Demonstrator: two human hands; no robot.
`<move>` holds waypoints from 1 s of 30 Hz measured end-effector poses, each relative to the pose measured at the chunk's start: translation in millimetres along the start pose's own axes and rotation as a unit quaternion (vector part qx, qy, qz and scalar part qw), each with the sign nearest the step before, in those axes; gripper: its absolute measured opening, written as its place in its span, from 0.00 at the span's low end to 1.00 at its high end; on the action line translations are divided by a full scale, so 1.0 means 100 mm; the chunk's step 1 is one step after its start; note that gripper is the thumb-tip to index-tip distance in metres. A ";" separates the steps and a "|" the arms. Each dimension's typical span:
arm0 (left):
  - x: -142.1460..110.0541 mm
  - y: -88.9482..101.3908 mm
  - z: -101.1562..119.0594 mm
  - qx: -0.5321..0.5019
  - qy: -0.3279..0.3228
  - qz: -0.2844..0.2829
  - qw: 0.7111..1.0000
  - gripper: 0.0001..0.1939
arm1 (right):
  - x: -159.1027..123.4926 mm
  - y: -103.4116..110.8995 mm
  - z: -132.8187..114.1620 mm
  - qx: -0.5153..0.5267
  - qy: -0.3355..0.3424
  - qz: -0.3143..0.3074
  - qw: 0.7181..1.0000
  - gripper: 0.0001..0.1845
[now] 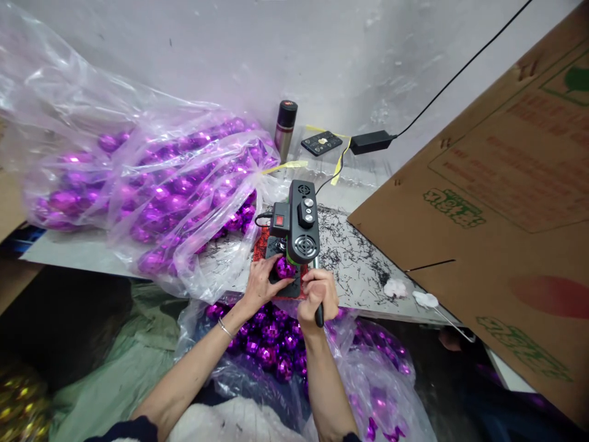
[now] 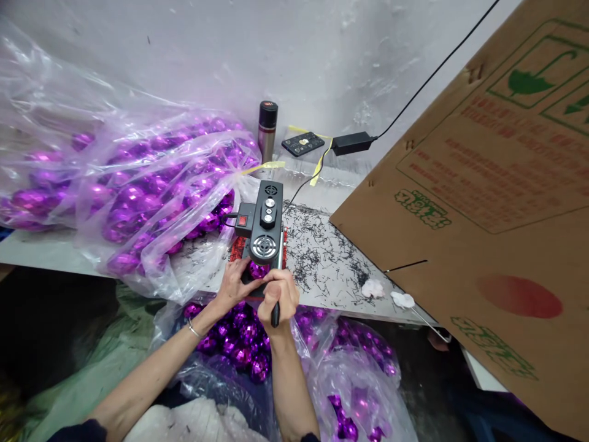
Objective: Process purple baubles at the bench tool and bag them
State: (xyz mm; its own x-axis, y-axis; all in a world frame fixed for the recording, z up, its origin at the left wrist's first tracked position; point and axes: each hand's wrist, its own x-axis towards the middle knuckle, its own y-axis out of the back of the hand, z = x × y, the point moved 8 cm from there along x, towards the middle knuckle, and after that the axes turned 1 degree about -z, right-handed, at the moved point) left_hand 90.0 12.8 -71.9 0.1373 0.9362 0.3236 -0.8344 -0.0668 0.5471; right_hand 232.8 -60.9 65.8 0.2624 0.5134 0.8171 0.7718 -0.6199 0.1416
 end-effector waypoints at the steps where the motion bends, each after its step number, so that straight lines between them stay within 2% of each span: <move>1: 0.00 0.00 0.00 0.001 0.002 -0.001 1.000 0.30 | -0.04 -0.01 0.03 0.000 0.009 0.002 1.000 0.20; 11: -0.01 -0.02 -0.01 0.006 0.011 -0.008 1.000 0.30 | -0.16 -0.06 0.11 0.035 0.017 0.039 0.998 0.19; 16: -0.02 -0.04 -0.02 0.003 0.014 -0.011 1.000 0.30 | -0.18 -0.07 0.13 0.045 0.025 0.035 0.998 0.18; 22: -0.01 -0.04 -0.01 -0.016 0.003 0.013 1.000 0.31 | -0.15 -0.07 0.12 0.047 0.038 0.040 0.997 0.19; 26: 0.00 -0.07 0.00 -0.008 0.003 -0.005 1.000 0.33 | -0.19 -0.05 0.18 0.044 0.045 0.062 0.996 0.19; 30: 0.00 -0.07 0.02 0.004 -0.010 -0.012 1.000 0.32 | -0.25 -0.10 0.21 0.030 0.083 0.033 0.996 0.19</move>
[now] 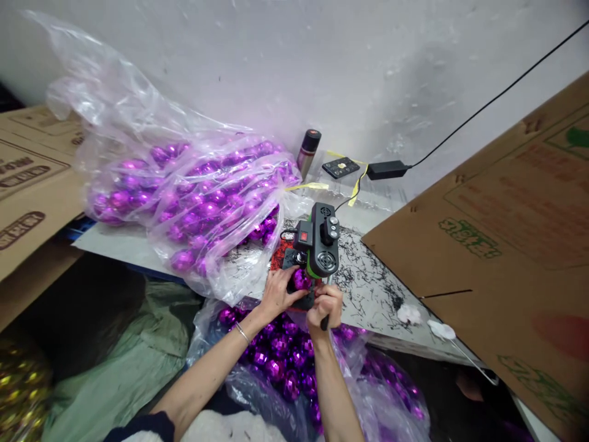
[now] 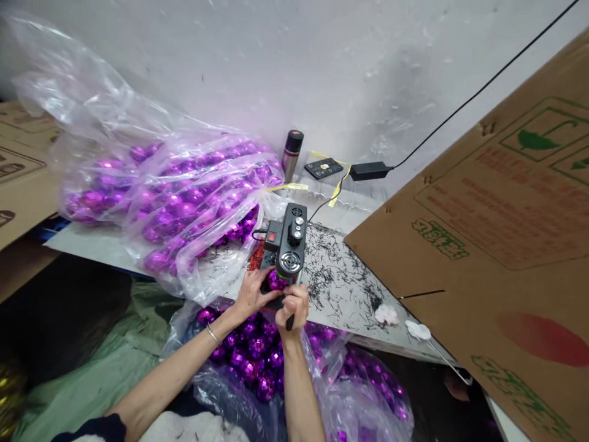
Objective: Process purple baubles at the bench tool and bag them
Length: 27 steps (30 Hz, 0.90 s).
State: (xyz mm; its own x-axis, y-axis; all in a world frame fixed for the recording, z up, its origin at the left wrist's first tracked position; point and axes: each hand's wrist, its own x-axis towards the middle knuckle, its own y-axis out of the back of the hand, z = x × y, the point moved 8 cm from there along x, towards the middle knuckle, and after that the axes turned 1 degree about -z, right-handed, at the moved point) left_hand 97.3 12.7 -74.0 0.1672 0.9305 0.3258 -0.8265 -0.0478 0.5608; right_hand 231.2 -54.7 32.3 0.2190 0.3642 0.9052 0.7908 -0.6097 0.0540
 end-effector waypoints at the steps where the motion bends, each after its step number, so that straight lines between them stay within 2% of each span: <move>1: 0.00 0.00 0.00 0.000 -0.004 0.004 1.000 0.32 | 0.01 0.00 -0.02 0.000 0.011 -0.008 1.000 0.19; 4: 0.02 -0.02 0.00 -0.004 -0.010 0.010 1.000 0.33 | 0.15 0.05 -0.08 0.000 -0.007 0.001 1.000 0.21; 8: 0.03 -0.04 0.00 -0.010 -0.012 0.003 1.000 0.34 | 0.46 0.10 -0.09 -0.018 -0.150 -0.009 0.988 0.23; 10: -0.05 0.03 0.04 -0.013 -0.034 0.008 0.999 0.35 | 0.57 0.11 -0.12 -0.020 -0.189 -0.009 0.982 0.24; 14: -0.45 0.26 0.19 0.012 -0.125 -0.001 0.992 0.37 | 0.55 0.11 -0.13 -0.007 -0.187 0.001 0.982 0.26; 17: -0.79 0.36 0.24 0.062 -0.186 -0.058 0.979 0.36 | 0.41 0.09 -0.10 0.006 -0.180 -0.001 0.984 0.25; 20: -0.93 0.40 0.25 0.079 -0.234 -0.102 0.964 0.39 | 0.35 0.08 -0.10 0.008 -0.168 0.003 0.986 0.25; 22: -0.81 0.52 0.24 0.059 -0.251 -0.080 0.963 0.33 | 0.37 0.07 -0.13 0.005 -0.160 -0.003 0.987 0.25; 24: -0.48 0.73 0.17 0.045 -0.229 -0.007 0.972 0.19 | 0.41 0.06 -0.16 0.002 -0.155 -0.006 0.988 0.25; 25: -0.27 0.86 0.11 0.051 -0.196 0.038 0.978 0.15 | 0.42 0.06 -0.17 0.002 -0.155 -0.005 0.988 0.25; 26: -0.04 0.98 0.01 0.069 -0.146 0.078 0.984 0.16 | 0.43 0.06 -0.18 0.003 -0.155 -0.003 0.988 0.25; 27: 0.20 1.07 -0.09 0.097 -0.091 0.095 0.987 0.18 | 0.43 0.06 -0.18 0.005 -0.155 -0.001 0.988 0.25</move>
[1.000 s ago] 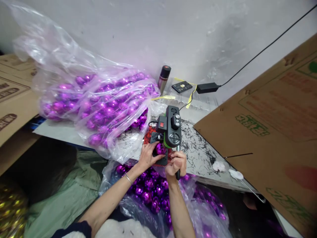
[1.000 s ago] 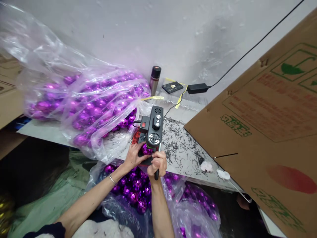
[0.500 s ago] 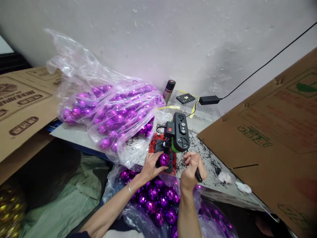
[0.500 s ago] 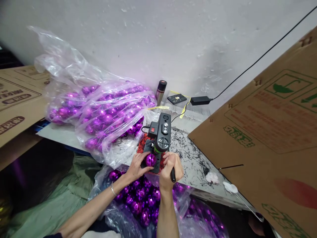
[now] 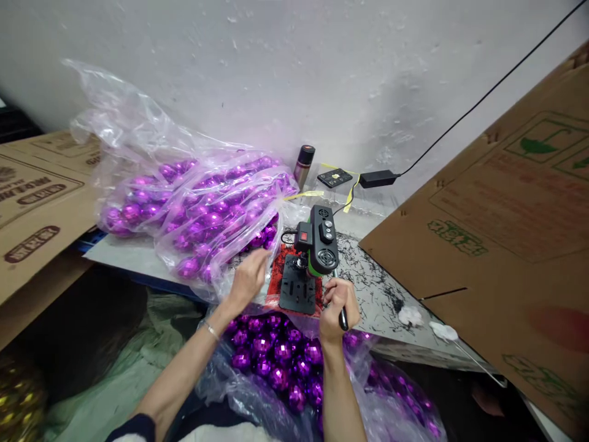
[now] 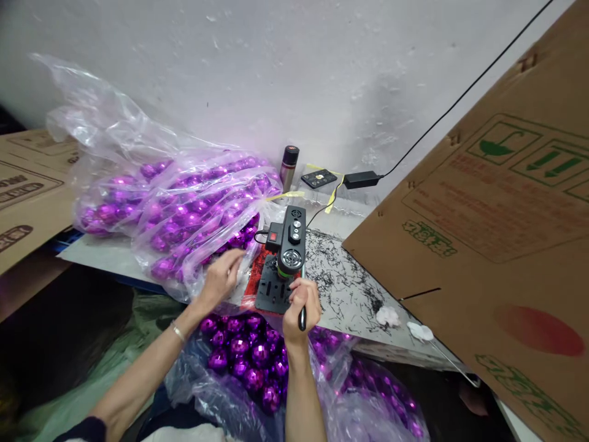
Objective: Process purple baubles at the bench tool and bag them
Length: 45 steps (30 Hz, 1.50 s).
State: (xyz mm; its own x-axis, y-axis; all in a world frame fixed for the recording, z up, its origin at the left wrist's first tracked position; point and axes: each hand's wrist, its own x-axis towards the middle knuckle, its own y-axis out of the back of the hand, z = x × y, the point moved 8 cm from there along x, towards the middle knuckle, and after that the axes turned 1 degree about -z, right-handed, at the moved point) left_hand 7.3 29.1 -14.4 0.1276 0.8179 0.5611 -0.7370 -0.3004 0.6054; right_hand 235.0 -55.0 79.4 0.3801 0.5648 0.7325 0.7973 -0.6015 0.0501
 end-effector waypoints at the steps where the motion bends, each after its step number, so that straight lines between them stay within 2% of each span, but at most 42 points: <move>1: 0.20 -0.02 -0.13 0.035 0.040 -0.015 0.998 0.20 | 0.00 0.00 0.01 0.002 -0.001 0.002 1.000 0.24; 3: 0.54 -0.10 -0.26 0.065 0.061 -0.069 0.994 0.22 | -0.02 0.00 0.04 0.002 -0.008 0.001 1.000 0.24; 5: 0.72 -0.25 -0.28 0.080 0.044 -0.145 0.985 0.26 | -0.05 0.00 0.07 -0.004 -0.012 -0.003 1.000 0.24; 8: 0.74 -0.49 -0.26 0.132 0.037 -0.278 0.951 0.35 | -0.07 -0.01 0.09 -0.011 -0.007 -0.010 1.000 0.25; 10: 0.68 -0.58 -0.25 0.167 0.058 -0.319 0.931 0.38 | -0.08 -0.01 0.09 -0.010 0.000 -0.010 1.000 0.25; 12: 0.64 -0.59 -0.24 0.182 0.089 -0.307 0.930 0.37 | -0.09 -0.01 0.09 -0.006 0.005 -0.009 1.000 0.24; 16: 0.62 -0.50 -0.29 0.129 0.130 -0.229 0.956 0.33 | -0.10 -0.01 0.10 -0.007 0.015 -0.013 1.000 0.23; 19: 0.61 -0.24 -0.40 0.007 0.168 -0.138 0.976 0.33 | -0.10 -0.01 0.09 -0.003 0.027 -0.019 0.999 0.22; 21: 0.54 -0.01 -0.45 -0.104 0.198 -0.070 0.972 0.34 | -0.09 -0.01 0.08 0.003 0.034 -0.019 0.999 0.22; 23: 0.40 0.18 -0.42 -0.219 0.230 -0.028 0.948 0.37 | -0.08 -0.01 0.07 0.006 0.036 -0.017 0.999 0.22; 25: 0.20 0.25 -0.32 -0.322 0.271 -0.026 0.907 0.39 | -0.07 -0.01 0.07 0.004 0.027 -0.014 1.000 0.23; 29: -0.19 0.12 -0.05 -0.456 0.343 -0.051 0.819 0.42 | -0.07 0.00 0.07 -0.003 0.013 -0.014 1.000 0.23; 31: -0.30 0.02 -0.02 -0.497 0.372 -0.029 0.784 0.39 | -0.06 0.00 0.06 -0.006 0.018 -0.017 1.000 0.23; 34: -0.36 -0.11 -0.11 -0.536 0.426 0.022 0.728 0.33 | -0.06 0.00 0.06 -0.013 0.023 -0.027 0.999 0.22; 37: -0.34 -0.15 -0.19 -0.572 0.459 0.061 0.678 0.25 | -0.07 0.00 0.06 -0.018 0.022 -0.029 0.999 0.22; 40: -0.30 -0.14 -0.16 -0.620 0.465 0.063 0.629 0.15 | -0.06 0.01 0.05 -0.024 0.017 -0.026 0.999 0.23; 42: -0.30 -0.14 -0.11 -0.631 0.460 0.042 0.624 0.11 | -0.03 0.00 0.03 -0.023 0.013 -0.027 0.999 0.23; 45: -0.34 -0.18 -0.03 -0.602 0.443 -0.003 0.664 0.16 | 0.07 0.00 -0.04 -0.017 0.003 -0.032 0.999 0.23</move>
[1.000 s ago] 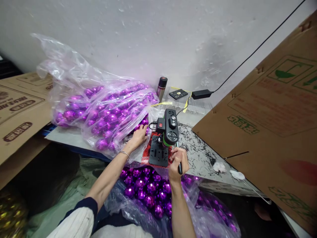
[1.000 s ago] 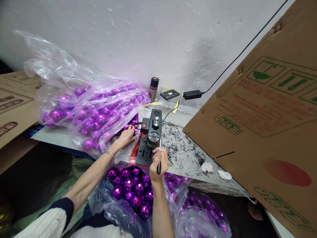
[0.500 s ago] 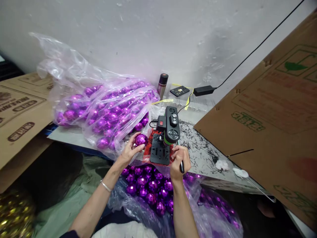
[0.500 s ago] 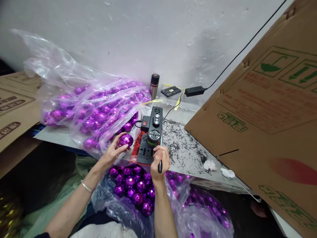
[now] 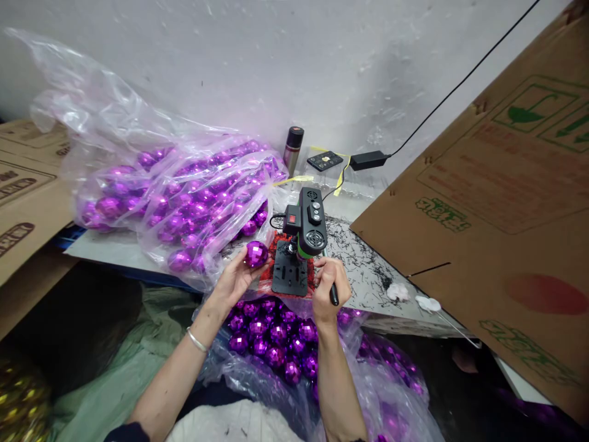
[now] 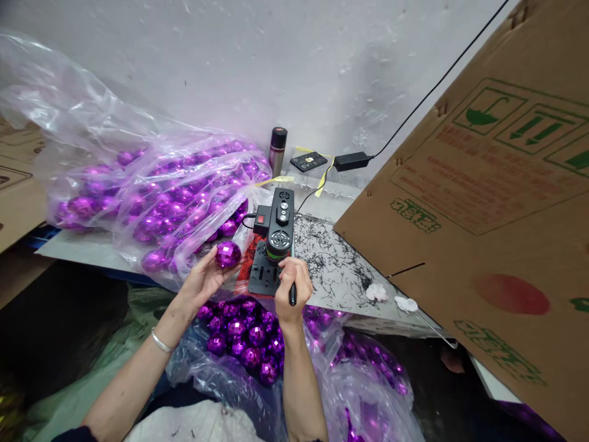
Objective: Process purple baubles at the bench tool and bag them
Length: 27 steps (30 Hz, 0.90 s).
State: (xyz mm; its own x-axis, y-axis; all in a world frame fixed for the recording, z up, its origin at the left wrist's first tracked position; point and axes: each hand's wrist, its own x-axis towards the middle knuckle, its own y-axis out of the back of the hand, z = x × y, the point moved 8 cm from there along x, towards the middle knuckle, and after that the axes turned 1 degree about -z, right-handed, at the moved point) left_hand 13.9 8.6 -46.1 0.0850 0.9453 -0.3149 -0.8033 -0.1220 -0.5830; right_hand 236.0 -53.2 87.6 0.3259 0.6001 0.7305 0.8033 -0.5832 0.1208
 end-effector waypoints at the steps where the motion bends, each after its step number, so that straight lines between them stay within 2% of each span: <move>1: -0.01 -0.01 -0.04 0.030 -0.002 -0.007 1.000 0.18 | 0.05 0.00 -0.03 0.001 -0.004 -0.004 1.000 0.23; 4: 0.01 -0.07 -0.20 0.103 -0.001 -0.022 0.994 0.21 | 0.18 0.00 -0.09 -0.008 -0.022 -0.022 0.999 0.24; 8: 0.15 -0.14 -0.40 0.110 -0.003 -0.007 0.994 0.24 | 0.27 0.00 -0.14 -0.020 -0.029 -0.040 0.999 0.24; 12: 0.29 -0.21 -0.48 0.172 -0.075 0.002 0.982 0.31 | 0.24 0.00 -0.15 -0.020 -0.019 -0.041 0.999 0.25; 15: 0.29 -0.31 -0.48 0.299 -0.154 -0.026 0.941 0.32 | 0.20 0.00 -0.14 -0.019 -0.014 -0.042 0.999 0.24; 20: 0.18 -0.43 -0.46 0.477 -0.237 -0.054 0.845 0.29 | 0.17 0.00 -0.13 -0.023 -0.004 -0.048 0.999 0.20; 22: 0.15 -0.47 -0.44 0.504 -0.257 -0.070 0.822 0.28 | 0.15 0.01 -0.12 -0.027 -0.004 -0.049 0.998 0.19; 27: 0.12 -0.52 -0.40 0.534 -0.289 -0.108 0.787 0.27 | 0.13 0.01 -0.12 -0.015 0.008 -0.050 0.999 0.17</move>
State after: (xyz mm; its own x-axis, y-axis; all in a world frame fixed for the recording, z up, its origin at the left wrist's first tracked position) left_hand 80.4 14.4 -50.1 0.2536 0.9262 0.2790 -0.8710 0.0932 0.4824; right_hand 234.9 -53.2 105.4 0.2359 0.6481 0.7241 0.8164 -0.5364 0.2141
